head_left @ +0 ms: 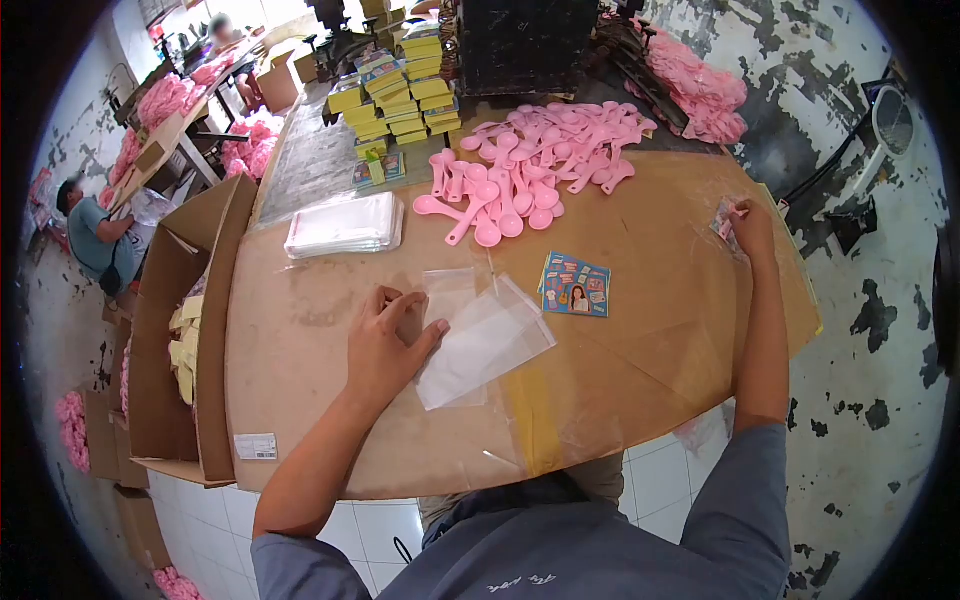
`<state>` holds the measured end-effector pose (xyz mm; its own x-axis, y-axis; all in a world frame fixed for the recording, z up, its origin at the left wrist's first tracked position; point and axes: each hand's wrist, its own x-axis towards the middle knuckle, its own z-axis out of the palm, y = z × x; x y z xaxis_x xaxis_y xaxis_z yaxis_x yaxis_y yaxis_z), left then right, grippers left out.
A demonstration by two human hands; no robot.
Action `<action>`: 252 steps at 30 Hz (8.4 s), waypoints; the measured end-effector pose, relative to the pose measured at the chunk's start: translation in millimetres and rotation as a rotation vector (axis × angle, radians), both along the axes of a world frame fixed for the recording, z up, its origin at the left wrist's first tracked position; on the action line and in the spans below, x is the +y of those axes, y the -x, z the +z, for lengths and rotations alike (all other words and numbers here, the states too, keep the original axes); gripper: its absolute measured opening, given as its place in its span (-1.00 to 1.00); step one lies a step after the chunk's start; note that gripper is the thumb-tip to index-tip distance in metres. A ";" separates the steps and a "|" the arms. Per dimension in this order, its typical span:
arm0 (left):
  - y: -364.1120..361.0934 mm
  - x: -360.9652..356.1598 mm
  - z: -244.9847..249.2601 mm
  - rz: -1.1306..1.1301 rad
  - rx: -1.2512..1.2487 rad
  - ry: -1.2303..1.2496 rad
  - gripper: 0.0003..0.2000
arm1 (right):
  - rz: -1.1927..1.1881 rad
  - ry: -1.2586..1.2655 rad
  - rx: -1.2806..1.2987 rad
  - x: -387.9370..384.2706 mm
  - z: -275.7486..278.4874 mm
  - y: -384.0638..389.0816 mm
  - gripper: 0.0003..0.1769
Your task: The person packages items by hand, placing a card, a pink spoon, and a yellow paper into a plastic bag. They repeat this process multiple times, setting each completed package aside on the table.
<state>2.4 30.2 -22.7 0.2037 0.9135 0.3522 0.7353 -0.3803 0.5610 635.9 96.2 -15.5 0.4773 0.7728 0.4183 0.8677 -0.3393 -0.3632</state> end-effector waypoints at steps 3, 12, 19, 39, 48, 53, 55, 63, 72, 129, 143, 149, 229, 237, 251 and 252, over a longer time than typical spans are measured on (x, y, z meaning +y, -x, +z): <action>-1.0 -0.6 0.3 0.003 -0.014 0.011 -0.58 | -0.038 0.100 0.003 3.4 -6.8 -1.8 -0.66; 0.7 -0.2 -2.7 -0.003 -0.028 -0.014 -0.61 | -0.134 0.006 0.213 15.6 -4.0 -8.0 -0.62; 0.9 -2.2 -2.7 0.009 -0.062 0.004 -0.61 | 0.233 -0.055 0.752 -20.8 39.5 25.7 -0.62; -24.3 -28.2 44.4 -0.504 -0.089 -0.271 -0.52 | 1.291 0.779 1.143 -64.7 41.6 339.2 -0.57; 42.6 -2.2 47.5 -0.124 -1.033 0.462 -0.73 | 0.734 -0.082 -0.003 -27.9 4.4 280.9 -0.71; 40.8 0.0 40.3 -0.279 -1.444 0.705 -0.64 | 0.750 -0.018 0.258 -35.5 16.1 290.5 -0.71; 42.6 -1.8 35.1 -0.419 -1.628 0.807 -0.63 | 0.778 -0.081 0.100 -33.7 9.7 290.3 -0.73; 53.2 -2.6 40.6 -0.019 -1.148 0.386 -0.71 | 0.945 -0.030 0.013 -40.8 5.3 294.7 -0.76; 215.9 38.6 33.5 0.180 -1.366 -0.019 -0.46 | 1.009 -0.023 0.003 -46.2 9.8 301.8 -0.76; -19.5 25.6 -22.0 -0.303 -0.855 0.541 -0.77 | 0.896 -0.104 0.414 -14.5 -21.3 268.7 -0.74; -20.0 20.8 -13.7 -0.447 -0.940 0.460 -0.63 | 1.052 0.059 0.646 -44.8 6.9 324.3 -0.66; -15.4 17.1 -12.4 -0.425 -0.720 0.535 -0.52 | 1.029 0.174 0.951 -32.9 26.2 346.5 -0.66; -12.9 3.5 4.0 -0.396 -0.276 -0.207 -0.86 | 0.858 -0.113 -0.315 107.6 -20.6 259.6 -0.64; -9.4 6.2 -0.9 -0.361 -1.053 0.506 -0.80 | 1.053 0.024 0.266 16.5 48.3 303.9 -0.65; -12.3 -4.3 3.8 -0.341 -0.764 0.604 -0.71 | 1.401 0.287 0.281 -45.9 93.6 353.4 -0.85; -11.5 -4.9 4.2 -0.335 -0.680 0.604 -0.70 | 1.393 0.345 0.286 -47.6 95.3 356.6 -0.85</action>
